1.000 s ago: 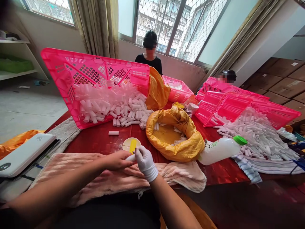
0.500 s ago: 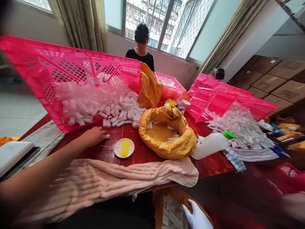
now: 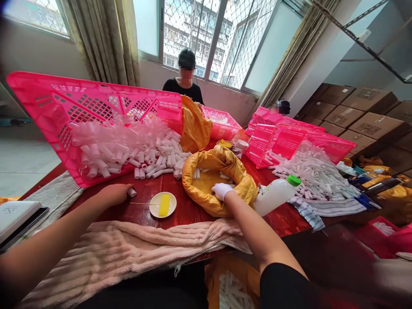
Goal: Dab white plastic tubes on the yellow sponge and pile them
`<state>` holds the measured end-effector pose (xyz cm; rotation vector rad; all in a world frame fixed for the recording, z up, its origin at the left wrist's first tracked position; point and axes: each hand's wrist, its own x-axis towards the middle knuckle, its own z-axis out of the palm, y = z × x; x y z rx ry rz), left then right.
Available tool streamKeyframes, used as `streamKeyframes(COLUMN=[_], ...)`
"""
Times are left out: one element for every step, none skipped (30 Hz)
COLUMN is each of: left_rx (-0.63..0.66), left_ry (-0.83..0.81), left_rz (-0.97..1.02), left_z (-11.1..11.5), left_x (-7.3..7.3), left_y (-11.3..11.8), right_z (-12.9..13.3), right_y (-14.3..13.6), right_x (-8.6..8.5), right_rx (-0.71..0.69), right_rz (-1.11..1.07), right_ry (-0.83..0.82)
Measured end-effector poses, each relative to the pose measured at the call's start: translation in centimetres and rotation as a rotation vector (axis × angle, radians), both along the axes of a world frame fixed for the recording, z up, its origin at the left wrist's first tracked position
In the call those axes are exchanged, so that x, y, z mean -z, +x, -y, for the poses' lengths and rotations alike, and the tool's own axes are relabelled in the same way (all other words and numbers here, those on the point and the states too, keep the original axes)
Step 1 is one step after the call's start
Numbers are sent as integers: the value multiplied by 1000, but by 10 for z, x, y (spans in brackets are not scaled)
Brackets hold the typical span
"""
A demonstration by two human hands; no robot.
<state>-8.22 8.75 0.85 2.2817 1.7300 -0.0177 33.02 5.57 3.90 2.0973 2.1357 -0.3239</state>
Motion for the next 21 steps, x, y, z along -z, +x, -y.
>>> streamKeyframes(left_rx=[-13,-20,-17,0,23,42,58,72,88,109,140,178,206,223,233,236,239,240,233,209,165], left_ry=[-5,-16,-24,-19,-19,-28,-42,-51,-45,-26,19,57,60,21,-40,-103,-151,-178,-190,-205,-237], left_rz=[-49,-99,-131,-117,-73,-5,85,195,322,456,596,716,804,856,886,909,937,974,1018,1064,1109], left_z=[2,3,6,8,12,16,22,29,37,47,57,68,79,90,99,107,114,120,124,127,129], left_x=[-2,-4,-6,-9,-12,-15,-18,-21,-24,-27,-30,-32,-34,-35,-35,-34,-32,-28,-23,-17,-11], left_y=[-3,-5,-6,-6,-5,-1,3,10,18,26,35,44,53,62,69,76,82,87,91,94,96], right_z=[-4,-6,-7,-6,-4,0,5,11,20,30,41,53,65,76,87,95,103,108,111,113,115], right_y=[-1,-1,-3,-4,-7,-12,-18,-25,-35,-46,-57,-69,-81,-93,-104,-113,-122,-130,-137,-144,-150], right_x=[3,5,6,5,4,1,-1,-4,-6,-8,-10,-12,-13,-13,-12,-9,-4,3,12,22,33], right_rx=[-13,-20,-20,-13,-3,6,10,5,-15,-51,-100,-155,-207,-237,-235,-198,-129,-41,49,125,180], right_rz=[-18,-41,-70,-106,-151,-205,-262,-325,-392,-454,-518,-590,-675,-775,-889,-1019,-1158,-1288,-1397,-1475,-1516], right_ry=[1,15,38,66,96,124,145,156,155,144,126,106,88,73,58,40,28,30,52,98,168])
